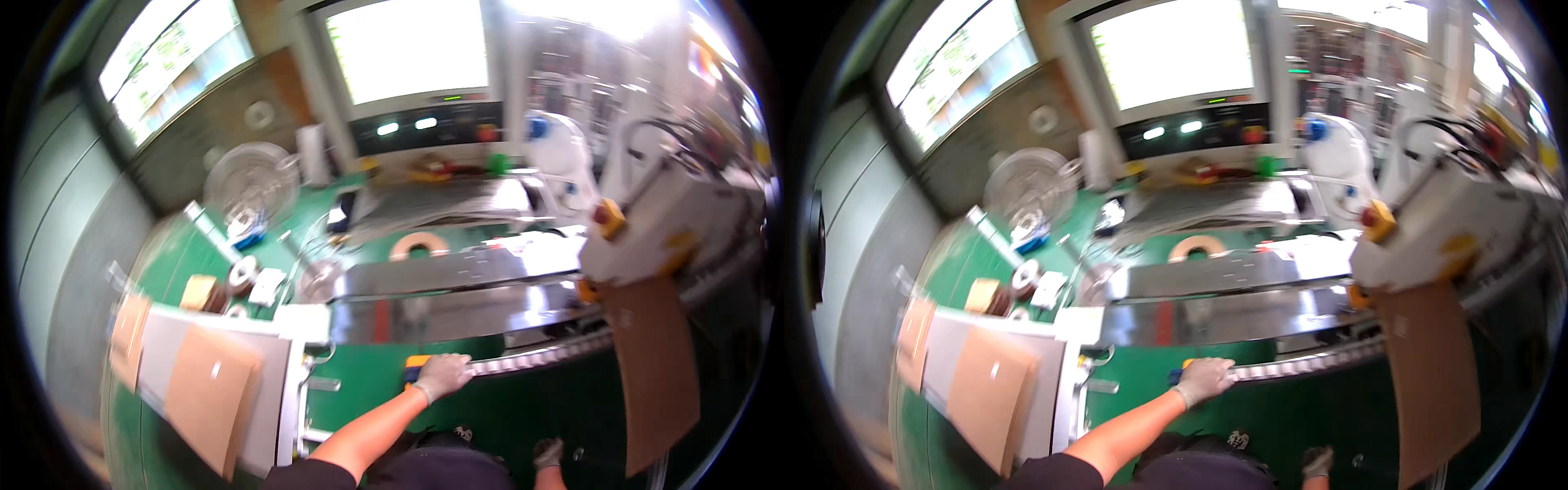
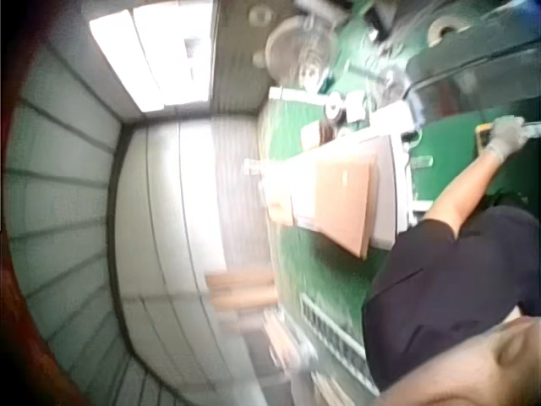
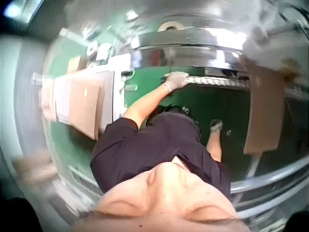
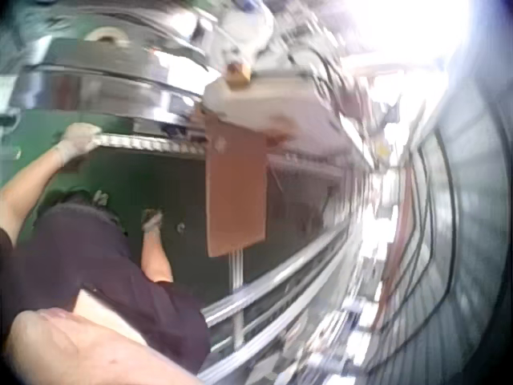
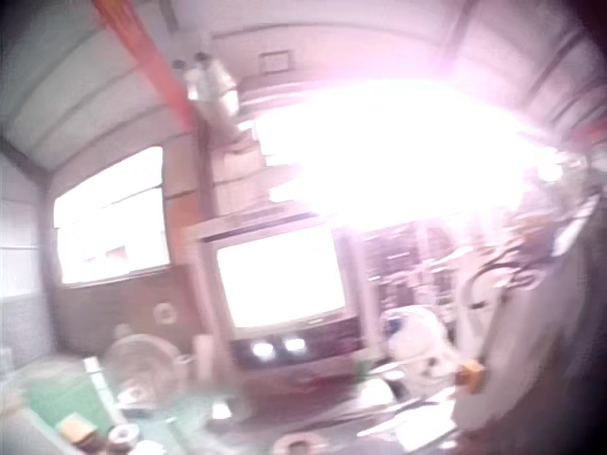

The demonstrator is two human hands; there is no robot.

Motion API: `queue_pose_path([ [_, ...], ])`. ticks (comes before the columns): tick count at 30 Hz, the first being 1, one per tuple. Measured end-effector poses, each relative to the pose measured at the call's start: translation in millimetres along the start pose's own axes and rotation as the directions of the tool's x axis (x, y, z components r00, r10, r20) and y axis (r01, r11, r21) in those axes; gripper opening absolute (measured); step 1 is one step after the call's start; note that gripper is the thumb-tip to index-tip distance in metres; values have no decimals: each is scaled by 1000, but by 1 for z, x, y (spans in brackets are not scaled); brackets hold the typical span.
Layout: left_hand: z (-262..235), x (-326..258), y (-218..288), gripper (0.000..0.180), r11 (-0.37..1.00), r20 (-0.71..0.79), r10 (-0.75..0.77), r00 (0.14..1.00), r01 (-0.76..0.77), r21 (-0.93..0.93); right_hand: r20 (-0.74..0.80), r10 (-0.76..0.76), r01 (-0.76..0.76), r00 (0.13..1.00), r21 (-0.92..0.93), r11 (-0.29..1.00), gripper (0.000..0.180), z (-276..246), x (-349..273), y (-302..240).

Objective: The person repeatedly picks up large flat boards from a stack, carries them to a machine, and places them onto a conveyor. The person then returns to the stack to repeat the process. The boards are handled one at a time and stacked on the machine's input area.

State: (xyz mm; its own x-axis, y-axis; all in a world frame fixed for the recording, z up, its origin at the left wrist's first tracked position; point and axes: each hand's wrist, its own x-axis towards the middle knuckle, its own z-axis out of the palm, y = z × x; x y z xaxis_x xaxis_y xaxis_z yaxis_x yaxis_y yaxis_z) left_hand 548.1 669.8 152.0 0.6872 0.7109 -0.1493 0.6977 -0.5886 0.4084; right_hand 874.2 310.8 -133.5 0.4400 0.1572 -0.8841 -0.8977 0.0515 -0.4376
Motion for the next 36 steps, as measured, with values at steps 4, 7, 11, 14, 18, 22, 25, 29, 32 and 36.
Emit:
queue_pose_path([
  [4, 7, -64, -46, 57, 988, -261, -142, 955, 120, -98, 741, 15, 669, 671, -614, 419, 24, 131, -24, 86],
  [7, 32, -131, -86, 59, 892, -199, -393, 898, 320, -318, 862, 247, 887, 442, -461, 20, 26, 207, -63, 136],
  [11, 77, -269, -176, 62, 698, 203, -582, 787, 612, -372, 871, 324, 929, 369, -351, -115, 26, 246, -96, 181],
  [14, 118, -421, -251, 63, 275, 200, -899, 389, 858, -434, 583, 283, 460, 762, -794, 397, 26, 232, -114, 199],
  [18, 170, -627, -297, 49, -144, 33, -988, -148, 849, -509, 362, 363, 274, 859, -923, 270, 26, 182, -142, 200],
  [22, 195, -729, -304, 48, -351, 121, -888, -444, 483, -802, 470, 380, 604, 797, -642, -472, 57, 130, -157, 198],
  [25, 193, -775, -309, 49, -385, 94, -847, -523, 483, -786, 504, 381, 627, 775, -538, -563, 43, 112, -156, 214],
  [29, 179, -813, -332, 57, -405, 109, -762, -638, 340, -849, 606, 389, 719, 694, -549, -427, 29, 131, -169, 242],
  [32, 166, -832, -362, 80, -403, 33, -685, -728, 342, -849, 525, 362, 622, 770, -745, -242, 21, 178, -203, 258],
  [36, 167, -860, -402, 67, -305, 83, -781, -618, 262, -916, 671, 390, 738, 631, -674, -33, 27, 206, -268, 232],
])
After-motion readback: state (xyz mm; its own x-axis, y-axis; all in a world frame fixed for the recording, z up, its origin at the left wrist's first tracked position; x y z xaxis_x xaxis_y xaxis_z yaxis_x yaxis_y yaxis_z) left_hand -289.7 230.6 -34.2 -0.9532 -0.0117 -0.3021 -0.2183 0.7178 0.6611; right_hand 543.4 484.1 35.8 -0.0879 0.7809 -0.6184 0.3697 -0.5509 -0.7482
